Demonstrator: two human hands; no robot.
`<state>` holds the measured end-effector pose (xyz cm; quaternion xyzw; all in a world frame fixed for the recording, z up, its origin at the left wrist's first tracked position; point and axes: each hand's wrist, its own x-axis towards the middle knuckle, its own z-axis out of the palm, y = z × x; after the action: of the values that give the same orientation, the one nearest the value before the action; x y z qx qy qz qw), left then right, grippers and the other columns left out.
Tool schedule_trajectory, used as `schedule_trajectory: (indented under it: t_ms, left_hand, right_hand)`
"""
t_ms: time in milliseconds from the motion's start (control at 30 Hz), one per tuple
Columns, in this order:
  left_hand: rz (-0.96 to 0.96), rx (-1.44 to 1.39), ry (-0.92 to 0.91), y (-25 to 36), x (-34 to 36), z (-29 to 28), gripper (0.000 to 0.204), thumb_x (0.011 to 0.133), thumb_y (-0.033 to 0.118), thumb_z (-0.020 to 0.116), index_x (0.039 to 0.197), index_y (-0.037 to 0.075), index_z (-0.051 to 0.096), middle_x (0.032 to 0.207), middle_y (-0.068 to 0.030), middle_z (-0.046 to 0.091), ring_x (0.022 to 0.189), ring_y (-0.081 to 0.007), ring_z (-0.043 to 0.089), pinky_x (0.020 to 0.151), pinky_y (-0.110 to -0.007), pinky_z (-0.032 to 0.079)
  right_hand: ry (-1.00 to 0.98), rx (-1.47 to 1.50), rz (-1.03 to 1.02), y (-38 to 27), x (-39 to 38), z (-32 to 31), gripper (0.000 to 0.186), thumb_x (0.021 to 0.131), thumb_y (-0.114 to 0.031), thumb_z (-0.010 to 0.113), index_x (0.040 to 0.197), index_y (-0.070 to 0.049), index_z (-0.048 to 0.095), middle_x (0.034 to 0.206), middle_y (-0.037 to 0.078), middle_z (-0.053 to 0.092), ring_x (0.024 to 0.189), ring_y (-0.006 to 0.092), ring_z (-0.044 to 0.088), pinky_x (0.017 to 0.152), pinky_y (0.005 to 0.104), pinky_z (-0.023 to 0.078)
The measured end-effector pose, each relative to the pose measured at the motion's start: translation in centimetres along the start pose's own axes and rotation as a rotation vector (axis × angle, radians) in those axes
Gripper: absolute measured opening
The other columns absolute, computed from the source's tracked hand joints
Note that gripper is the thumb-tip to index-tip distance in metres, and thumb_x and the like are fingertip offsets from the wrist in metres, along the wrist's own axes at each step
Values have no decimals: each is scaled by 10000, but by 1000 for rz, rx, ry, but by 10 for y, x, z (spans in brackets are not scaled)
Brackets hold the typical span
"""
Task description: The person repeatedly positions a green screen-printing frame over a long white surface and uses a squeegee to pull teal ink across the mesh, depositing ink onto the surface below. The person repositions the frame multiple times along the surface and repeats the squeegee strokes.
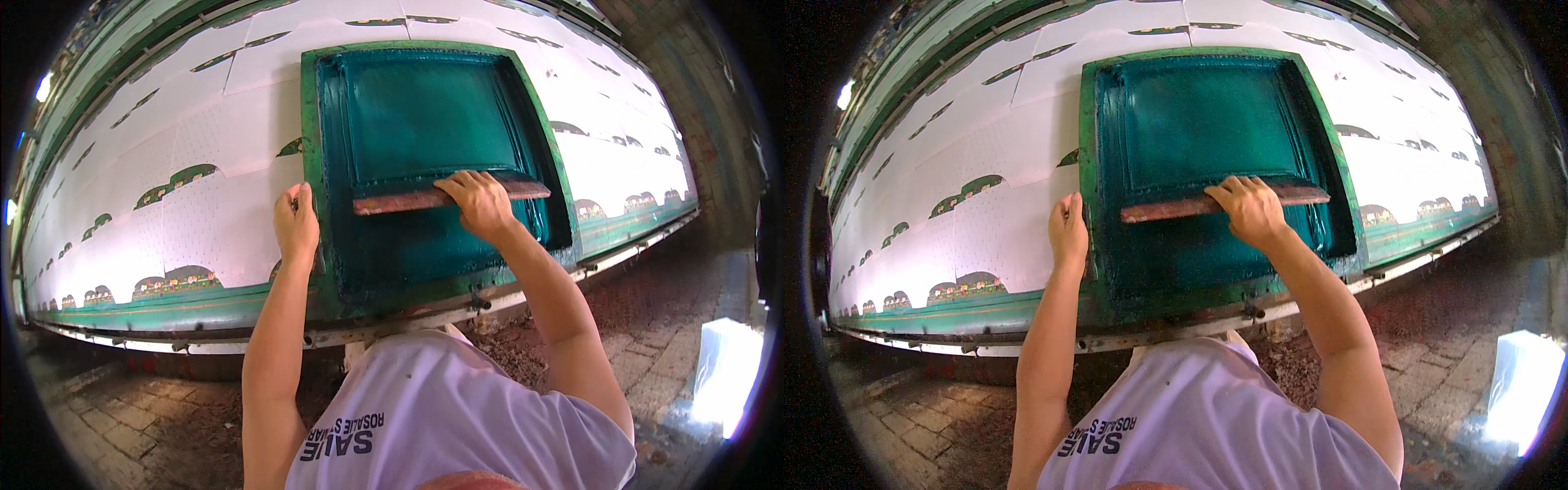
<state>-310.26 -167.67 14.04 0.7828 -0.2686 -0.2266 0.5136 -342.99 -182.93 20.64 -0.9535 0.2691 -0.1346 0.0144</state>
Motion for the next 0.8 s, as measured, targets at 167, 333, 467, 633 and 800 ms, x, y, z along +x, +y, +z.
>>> schedule_trajectory:
  t_ms: [167, 333, 467, 633, 800]
  left_hand:
    - [-77, -3, 45, 2, -3, -2, 528, 1135, 394, 619, 1338, -88, 695, 1287, -218, 713, 1107, -273, 679, 979, -392, 529]
    - [-142, 79, 105, 3, -2, -4, 503, 1137, 372, 613, 1356, -73, 699, 1279, -201, 707, 1077, -272, 676, 958, -384, 533]
    - [-106, 149, 218, 0, -5, -3, 463, 1131, 356, 623, 1350, -43, 713, 1284, -186, 698, 1065, -262, 679, 948, -379, 538]
    - [-138, 206, 298, 0, -9, 1, 393, 1133, 313, 626, 1319, -16, 731, 1255, -160, 698, 1036, -250, 677, 928, -373, 543]
    - [-170, 289, 290, 11, -9, 5, 362, 1143, 296, 617, 1295, -10, 735, 1231, -143, 697, 1036, -244, 674, 920, -370, 545]
  right_hand:
    - [-10, -70, 5, 65, 92, 31, 464, 859, -27, 729, 1295, -182, 767, 1161, 114, 748, 1081, 335, 752, 973, 466, 588]
    - [-55, -135, 40, 122, 180, 50, 447, 921, -46, 711, 1339, -200, 748, 1211, 117, 744, 1156, 329, 751, 1023, 469, 593]
    - [-106, -204, 72, 160, 243, 63, 466, 967, -66, 699, 1405, -223, 712, 1289, 117, 731, 1214, 320, 742, 1067, 472, 590]
    - [-102, -223, 105, 194, 298, 65, 482, 977, -85, 687, 1426, -256, 738, 1272, 122, 797, 1192, 336, 768, 1048, 491, 617]
    - [-27, -233, 121, 206, 301, 63, 558, 929, 2, 684, 1423, -249, 746, 1335, 121, 780, 1229, 371, 735, 1111, 509, 575]
